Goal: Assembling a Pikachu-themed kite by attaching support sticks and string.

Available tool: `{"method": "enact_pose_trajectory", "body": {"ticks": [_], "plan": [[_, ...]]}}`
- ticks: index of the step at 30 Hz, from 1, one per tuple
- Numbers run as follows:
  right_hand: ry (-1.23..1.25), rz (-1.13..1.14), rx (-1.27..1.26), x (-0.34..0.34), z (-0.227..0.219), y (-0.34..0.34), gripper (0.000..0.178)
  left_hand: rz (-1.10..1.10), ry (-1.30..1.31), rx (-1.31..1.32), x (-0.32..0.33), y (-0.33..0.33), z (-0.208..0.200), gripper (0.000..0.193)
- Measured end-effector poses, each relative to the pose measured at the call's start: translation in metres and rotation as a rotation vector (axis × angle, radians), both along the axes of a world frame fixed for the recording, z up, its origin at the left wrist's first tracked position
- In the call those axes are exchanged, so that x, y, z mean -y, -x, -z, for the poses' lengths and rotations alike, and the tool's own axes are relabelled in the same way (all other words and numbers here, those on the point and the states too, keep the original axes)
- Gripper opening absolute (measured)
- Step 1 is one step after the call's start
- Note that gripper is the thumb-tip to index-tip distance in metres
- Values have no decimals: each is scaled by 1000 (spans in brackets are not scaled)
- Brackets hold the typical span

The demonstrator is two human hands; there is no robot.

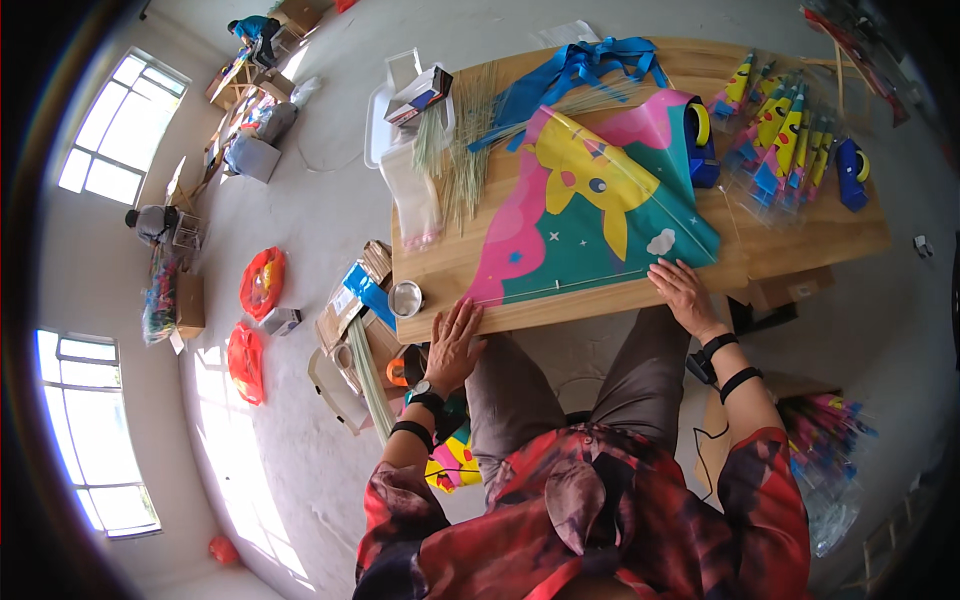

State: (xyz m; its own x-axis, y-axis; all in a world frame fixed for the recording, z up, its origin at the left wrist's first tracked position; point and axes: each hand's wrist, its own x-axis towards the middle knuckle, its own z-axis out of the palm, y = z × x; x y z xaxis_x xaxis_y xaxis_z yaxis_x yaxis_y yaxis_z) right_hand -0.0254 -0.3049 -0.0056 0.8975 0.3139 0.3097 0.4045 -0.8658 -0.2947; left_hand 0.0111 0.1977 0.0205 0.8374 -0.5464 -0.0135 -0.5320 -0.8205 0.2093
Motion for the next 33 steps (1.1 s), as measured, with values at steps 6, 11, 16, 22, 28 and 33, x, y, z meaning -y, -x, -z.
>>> {"method": "enact_pose_trajectory", "body": {"ticks": [6,11,16,22,28,33], "plan": [[-98,-72,51,-40,-14,-4,33,23,69,-40,38,6,-3,72],[-124,-277,34,-109,-9,-28,35,154,180,-28,109,-6,10,74],[-139,-290,-18,-132,7,-40,38,148,114,-41,124,-9,15,69],[-100,-328,-21,-117,10,-43,40,165,105,-2,100,-10,10,70],[-12,-157,-54,-44,1,-23,43,8,82,-6,27,-6,3,65],[-27,5,-15,12,-6,-5,39,-70,171,-8,15,-4,2,61]]}}
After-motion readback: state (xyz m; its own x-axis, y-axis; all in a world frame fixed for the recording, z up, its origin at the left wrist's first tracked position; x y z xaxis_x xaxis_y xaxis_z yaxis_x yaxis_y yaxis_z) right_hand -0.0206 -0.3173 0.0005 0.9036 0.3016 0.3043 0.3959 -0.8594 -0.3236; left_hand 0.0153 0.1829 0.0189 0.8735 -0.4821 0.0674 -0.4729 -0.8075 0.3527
